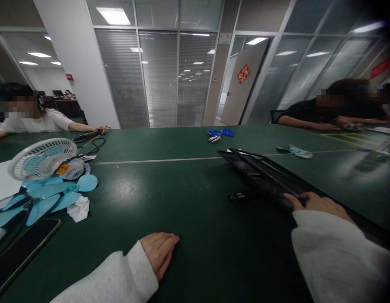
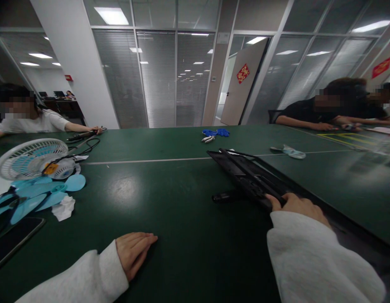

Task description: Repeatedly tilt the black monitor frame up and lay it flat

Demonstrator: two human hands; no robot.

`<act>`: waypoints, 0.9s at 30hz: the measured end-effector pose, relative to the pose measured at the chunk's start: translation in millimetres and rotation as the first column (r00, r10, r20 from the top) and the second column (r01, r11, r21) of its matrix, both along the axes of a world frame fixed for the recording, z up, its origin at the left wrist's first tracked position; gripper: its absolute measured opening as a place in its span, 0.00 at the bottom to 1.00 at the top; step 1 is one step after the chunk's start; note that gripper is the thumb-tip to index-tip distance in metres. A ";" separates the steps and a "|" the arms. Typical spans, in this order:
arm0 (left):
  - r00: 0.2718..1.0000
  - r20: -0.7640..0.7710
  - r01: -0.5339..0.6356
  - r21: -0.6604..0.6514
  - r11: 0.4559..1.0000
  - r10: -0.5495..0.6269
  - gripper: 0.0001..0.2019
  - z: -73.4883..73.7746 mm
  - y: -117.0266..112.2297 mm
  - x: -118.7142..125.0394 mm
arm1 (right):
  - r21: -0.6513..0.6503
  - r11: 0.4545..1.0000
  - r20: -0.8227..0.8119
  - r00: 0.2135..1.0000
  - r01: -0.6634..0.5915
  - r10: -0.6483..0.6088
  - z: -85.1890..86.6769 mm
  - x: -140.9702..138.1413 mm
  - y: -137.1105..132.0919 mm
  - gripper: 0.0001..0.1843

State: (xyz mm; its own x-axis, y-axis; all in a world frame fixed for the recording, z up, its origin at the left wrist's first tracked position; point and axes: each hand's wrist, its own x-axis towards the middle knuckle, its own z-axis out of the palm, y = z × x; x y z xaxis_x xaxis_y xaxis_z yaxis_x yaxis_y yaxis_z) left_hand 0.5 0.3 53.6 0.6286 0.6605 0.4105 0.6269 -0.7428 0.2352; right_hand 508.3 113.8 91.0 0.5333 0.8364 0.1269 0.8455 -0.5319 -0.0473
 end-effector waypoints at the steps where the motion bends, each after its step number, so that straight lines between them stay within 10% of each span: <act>1: 1.000 0.001 0.000 0.002 1.000 0.000 0.17 -0.1 -0.1 0.1 | -0.005 1.000 -0.008 1.000 -0.008 0.008 -0.1 -0.4 0.1 0.43; 27: 1.000 0.011 -0.005 0.013 1.000 0.005 0.17 6.3 -2.2 4.3 | -0.016 1.000 -0.063 0.998 0.025 -0.026 -8.6 12.3 8.1 0.39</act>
State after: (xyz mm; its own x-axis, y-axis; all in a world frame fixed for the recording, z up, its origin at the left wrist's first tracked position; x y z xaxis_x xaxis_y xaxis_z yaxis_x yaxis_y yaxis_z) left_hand 4.8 -1.9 59.9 0.6211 0.6581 0.4256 0.6278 -0.7428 0.2325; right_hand 520.6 121.9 82.4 0.5614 0.8237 0.0798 0.8270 -0.5547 -0.0916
